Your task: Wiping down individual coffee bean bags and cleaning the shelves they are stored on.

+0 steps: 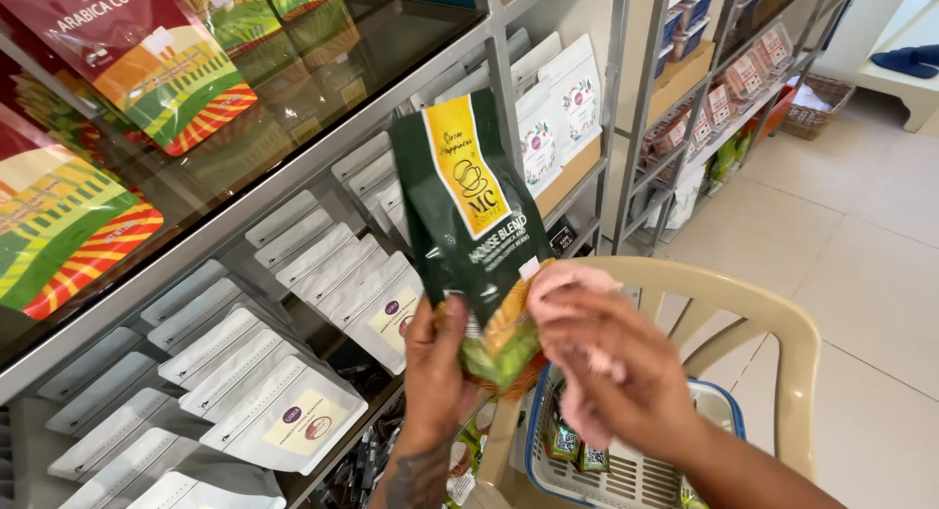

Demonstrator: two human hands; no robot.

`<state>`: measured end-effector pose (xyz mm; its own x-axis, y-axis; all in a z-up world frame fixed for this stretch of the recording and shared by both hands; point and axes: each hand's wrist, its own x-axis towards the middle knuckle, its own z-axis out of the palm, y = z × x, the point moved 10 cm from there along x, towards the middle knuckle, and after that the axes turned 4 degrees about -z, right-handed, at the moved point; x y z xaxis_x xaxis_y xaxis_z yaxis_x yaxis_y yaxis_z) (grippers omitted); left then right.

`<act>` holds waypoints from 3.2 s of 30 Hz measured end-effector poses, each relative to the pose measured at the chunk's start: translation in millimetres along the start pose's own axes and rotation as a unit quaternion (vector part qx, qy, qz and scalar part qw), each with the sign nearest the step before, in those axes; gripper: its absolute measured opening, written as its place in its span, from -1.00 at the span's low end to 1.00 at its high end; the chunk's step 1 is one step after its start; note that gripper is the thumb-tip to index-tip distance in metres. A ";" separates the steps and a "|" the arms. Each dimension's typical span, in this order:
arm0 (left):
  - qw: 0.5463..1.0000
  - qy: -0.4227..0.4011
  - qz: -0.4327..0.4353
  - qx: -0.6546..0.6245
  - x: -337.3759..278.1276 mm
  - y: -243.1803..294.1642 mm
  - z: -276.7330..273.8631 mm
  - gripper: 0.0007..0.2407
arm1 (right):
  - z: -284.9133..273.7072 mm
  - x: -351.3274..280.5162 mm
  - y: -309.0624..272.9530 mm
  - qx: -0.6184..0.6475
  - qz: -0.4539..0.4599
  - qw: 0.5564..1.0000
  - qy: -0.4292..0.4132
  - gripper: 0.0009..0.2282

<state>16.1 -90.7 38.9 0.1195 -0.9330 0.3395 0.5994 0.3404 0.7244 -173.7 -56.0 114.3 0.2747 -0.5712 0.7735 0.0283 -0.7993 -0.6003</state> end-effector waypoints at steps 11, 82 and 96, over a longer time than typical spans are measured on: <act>0.987 0.028 0.109 0.118 31.1 33.2 -7.6 -0.81 | -12.4 58.7 42.0 0.081 0.129 0.988 -0.026 -0.79; 0.477 0.088 0.416 0.769 64.6 216.7 50.9 -0.76 | 185.3 441.5 170.4 -0.056 0.126 0.984 -0.117 -0.87; 0.790 -0.065 0.249 0.556 58.2 98.5 42.7 -0.13 | 45.5 202.5 36.4 0.086 0.043 0.989 -0.111 -0.70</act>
<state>48.3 -106.5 155.6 -0.0054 -0.6564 0.7544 -0.5717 0.6209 0.5362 -73.3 -192.2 239.8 0.4872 -0.5645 0.6663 0.1532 -0.6959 -0.7016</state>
